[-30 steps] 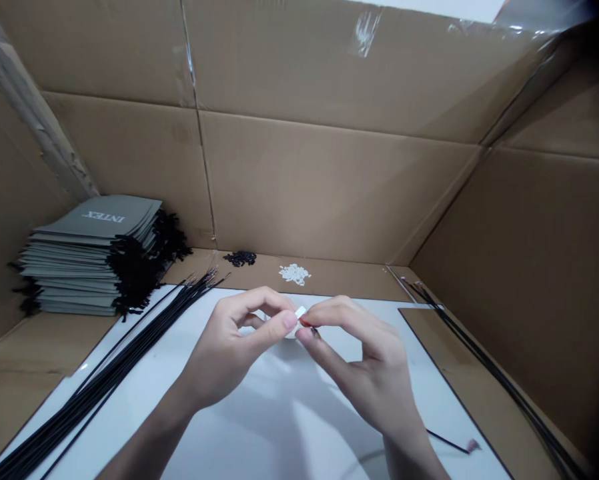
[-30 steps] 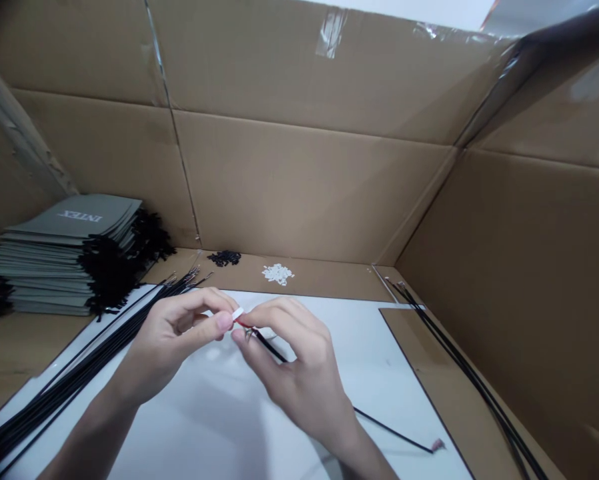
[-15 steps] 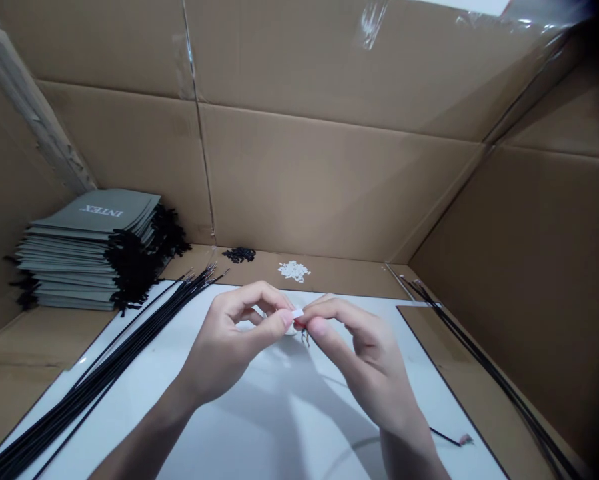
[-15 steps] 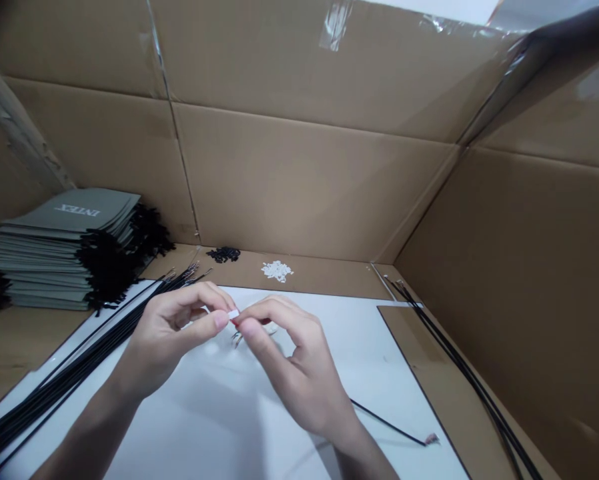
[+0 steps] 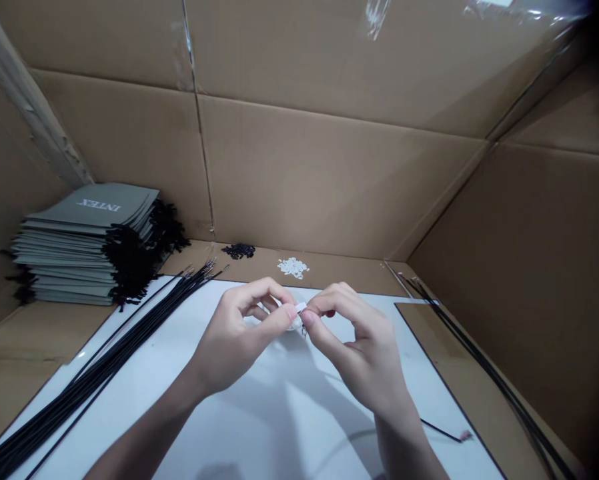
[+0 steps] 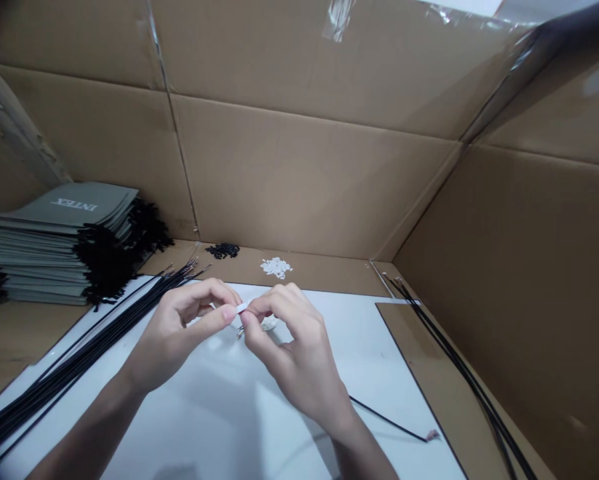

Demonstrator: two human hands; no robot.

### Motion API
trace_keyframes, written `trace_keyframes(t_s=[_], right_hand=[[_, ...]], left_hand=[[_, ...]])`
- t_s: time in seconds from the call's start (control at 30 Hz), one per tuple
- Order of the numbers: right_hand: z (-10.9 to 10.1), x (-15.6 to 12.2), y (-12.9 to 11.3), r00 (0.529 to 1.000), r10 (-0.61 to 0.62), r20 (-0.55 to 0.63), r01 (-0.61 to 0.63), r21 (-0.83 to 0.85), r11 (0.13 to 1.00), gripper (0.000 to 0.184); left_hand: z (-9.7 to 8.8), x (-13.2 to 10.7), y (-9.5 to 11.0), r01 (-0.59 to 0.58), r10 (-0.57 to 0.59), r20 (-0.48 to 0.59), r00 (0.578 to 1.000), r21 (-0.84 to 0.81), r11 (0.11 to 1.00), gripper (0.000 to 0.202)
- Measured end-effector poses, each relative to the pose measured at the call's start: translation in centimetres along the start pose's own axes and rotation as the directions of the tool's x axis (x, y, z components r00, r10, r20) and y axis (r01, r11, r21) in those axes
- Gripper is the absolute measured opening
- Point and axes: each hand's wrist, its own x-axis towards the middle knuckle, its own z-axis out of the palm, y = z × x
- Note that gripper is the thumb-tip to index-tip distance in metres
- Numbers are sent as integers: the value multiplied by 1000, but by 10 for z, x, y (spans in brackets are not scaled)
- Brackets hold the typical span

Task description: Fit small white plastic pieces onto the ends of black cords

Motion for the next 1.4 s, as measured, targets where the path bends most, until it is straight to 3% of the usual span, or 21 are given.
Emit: trace_keyframes(t_s=[0.2, 0.47, 0.87, 1.0, 1.17, 1.4], right_hand=[[1, 2, 2, 999, -29, 13, 29, -14, 999, 14], [8, 1, 2, 984, -165, -66, 156, -125, 980, 16], [10, 1, 3, 962, -247, -119, 207, -278, 938, 15], [9, 1, 4, 964, -256, -78, 228, -261, 938, 15], [6, 3, 3, 958, -281, -67, 255, -261, 931, 17], [4, 5, 5, 942, -329, -65, 303, -254, 918, 17]], left_hand=[[-2, 2, -5, 49, -45, 27, 999, -141, 989, 15], [-9, 6, -9, 107, -98, 47, 994, -287, 952, 18], [-8, 10, -7, 152, -170, -34, 985, -305, 940, 37], [-7, 12, -10, 159, -182, -47, 982, -304, 939, 45], [-4, 14, -17, 231, -210, 98, 973, -463, 856, 51], [8, 9, -20, 264, -278, 70, 958, -593, 760, 55]])
